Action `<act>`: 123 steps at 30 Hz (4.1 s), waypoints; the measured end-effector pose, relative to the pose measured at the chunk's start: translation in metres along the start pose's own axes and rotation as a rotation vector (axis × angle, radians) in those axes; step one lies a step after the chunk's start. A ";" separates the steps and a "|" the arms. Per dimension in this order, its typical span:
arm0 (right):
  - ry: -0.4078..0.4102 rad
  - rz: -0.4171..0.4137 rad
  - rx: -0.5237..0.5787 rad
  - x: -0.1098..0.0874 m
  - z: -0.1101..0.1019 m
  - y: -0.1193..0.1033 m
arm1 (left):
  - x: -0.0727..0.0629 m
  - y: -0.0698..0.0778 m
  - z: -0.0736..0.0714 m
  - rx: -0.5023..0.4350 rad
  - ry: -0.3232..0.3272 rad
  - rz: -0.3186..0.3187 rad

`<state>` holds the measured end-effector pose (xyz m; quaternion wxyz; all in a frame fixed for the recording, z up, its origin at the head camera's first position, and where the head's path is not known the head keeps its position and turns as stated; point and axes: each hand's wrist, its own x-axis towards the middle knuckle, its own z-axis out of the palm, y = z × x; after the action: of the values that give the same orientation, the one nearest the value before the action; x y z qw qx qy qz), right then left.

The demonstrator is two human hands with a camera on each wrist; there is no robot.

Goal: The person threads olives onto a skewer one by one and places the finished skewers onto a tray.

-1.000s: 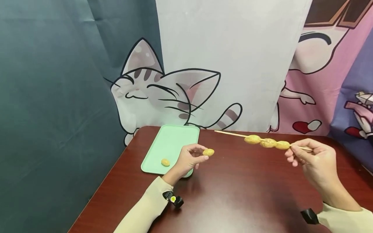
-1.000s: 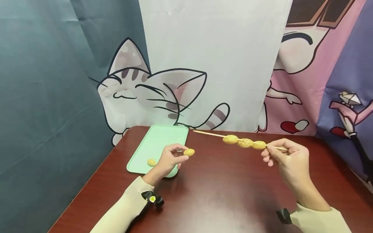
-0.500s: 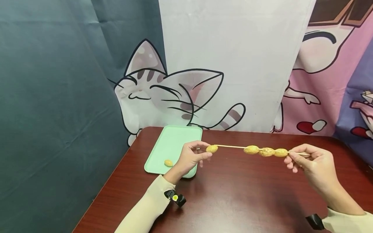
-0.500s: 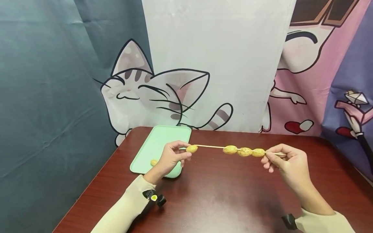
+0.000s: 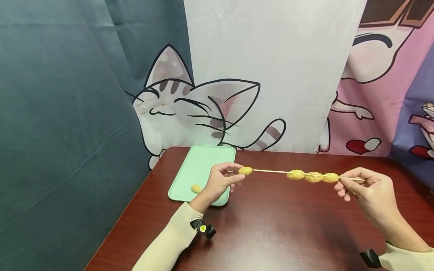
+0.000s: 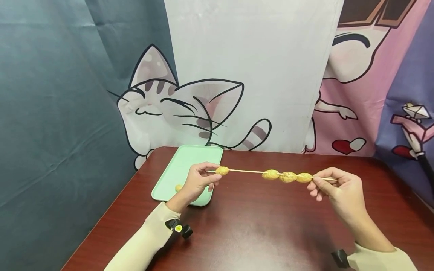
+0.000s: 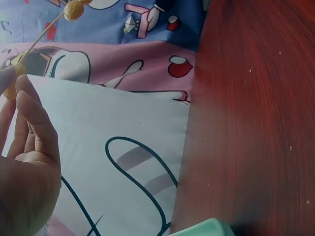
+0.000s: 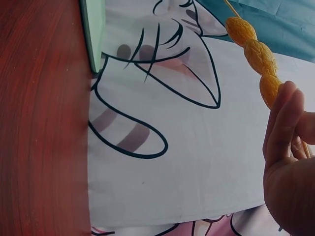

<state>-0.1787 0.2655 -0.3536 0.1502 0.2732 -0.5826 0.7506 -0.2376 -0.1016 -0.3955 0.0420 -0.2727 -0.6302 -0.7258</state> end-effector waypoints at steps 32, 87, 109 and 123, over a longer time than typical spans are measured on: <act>-0.010 0.101 -0.179 -0.002 0.010 0.010 | 0.001 0.005 0.008 0.000 -0.022 -0.023; -0.046 0.167 -0.346 0.001 0.036 0.006 | -0.003 0.006 0.037 -0.117 -0.011 -0.055; 0.084 0.092 -0.058 0.006 0.041 0.015 | 0.002 0.016 0.027 -0.022 -0.022 -0.282; 0.079 0.125 -0.022 0.004 0.029 0.015 | 0.005 0.012 -0.105 0.768 -0.013 -0.268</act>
<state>-0.1832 0.2333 -0.3582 0.1289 0.2049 -0.6002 0.7624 -0.2729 -0.2010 -0.3888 0.0420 -0.1573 -0.8857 -0.4347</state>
